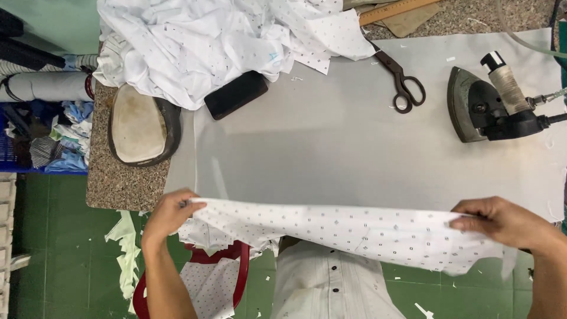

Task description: The person irons a white patterned fabric piece on a work table using a steam iron and a black pressing block. They repeatedly fold, press, and trim the fabric with shears, handling the material one piece at a time.

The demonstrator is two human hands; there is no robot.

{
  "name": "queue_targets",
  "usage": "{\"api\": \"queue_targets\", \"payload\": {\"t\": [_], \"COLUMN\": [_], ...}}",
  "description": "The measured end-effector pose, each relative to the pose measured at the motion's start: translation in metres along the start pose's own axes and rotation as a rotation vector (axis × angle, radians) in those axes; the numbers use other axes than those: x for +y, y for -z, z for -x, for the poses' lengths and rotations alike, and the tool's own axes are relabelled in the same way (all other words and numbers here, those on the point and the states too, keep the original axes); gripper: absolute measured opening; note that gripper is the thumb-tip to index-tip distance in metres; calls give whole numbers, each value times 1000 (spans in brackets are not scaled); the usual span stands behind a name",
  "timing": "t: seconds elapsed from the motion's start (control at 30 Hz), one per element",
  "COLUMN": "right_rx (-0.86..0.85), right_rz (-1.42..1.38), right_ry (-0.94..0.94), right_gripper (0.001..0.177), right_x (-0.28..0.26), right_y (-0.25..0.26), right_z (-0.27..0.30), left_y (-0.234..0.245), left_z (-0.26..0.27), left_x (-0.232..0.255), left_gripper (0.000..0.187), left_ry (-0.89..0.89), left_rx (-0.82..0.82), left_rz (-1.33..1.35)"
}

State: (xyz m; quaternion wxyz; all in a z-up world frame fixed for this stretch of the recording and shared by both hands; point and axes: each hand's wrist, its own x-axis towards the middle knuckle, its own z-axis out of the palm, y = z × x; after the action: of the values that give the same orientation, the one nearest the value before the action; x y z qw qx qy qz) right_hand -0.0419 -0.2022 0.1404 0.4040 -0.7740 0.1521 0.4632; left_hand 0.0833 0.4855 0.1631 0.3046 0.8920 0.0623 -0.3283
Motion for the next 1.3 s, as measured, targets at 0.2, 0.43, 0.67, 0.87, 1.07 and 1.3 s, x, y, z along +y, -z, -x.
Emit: {"api": "queue_targets", "payload": {"t": [0.2, 0.43, 0.67, 0.87, 1.07, 1.3], "right_rx": [454, 1193, 1044, 894, 983, 1285], "right_rz": [142, 692, 781, 757, 809, 1118], "right_ry": [-23, 328, 357, 245, 200, 136], "right_gripper": [28, 42, 62, 72, 73, 77], "right_x": [8, 4, 10, 35, 49, 54], "right_y": [-6, -95, -142, -155, -147, -227], "right_z": [-85, -126, -166, -178, -190, -117], "left_y": [-51, -166, -234, -241, -250, -201], "left_z": [-150, -114, -100, -105, -110, -159], "left_x": [26, 81, 3, -21, -15, 39], "left_gripper": [19, 57, 71, 73, 81, 86], "left_ry": [-642, -482, -241, -184, -18, -356], "left_rx": [607, 854, 685, 746, 773, 581], "left_rz": [-196, -210, -328, -427, -376, -448]}}
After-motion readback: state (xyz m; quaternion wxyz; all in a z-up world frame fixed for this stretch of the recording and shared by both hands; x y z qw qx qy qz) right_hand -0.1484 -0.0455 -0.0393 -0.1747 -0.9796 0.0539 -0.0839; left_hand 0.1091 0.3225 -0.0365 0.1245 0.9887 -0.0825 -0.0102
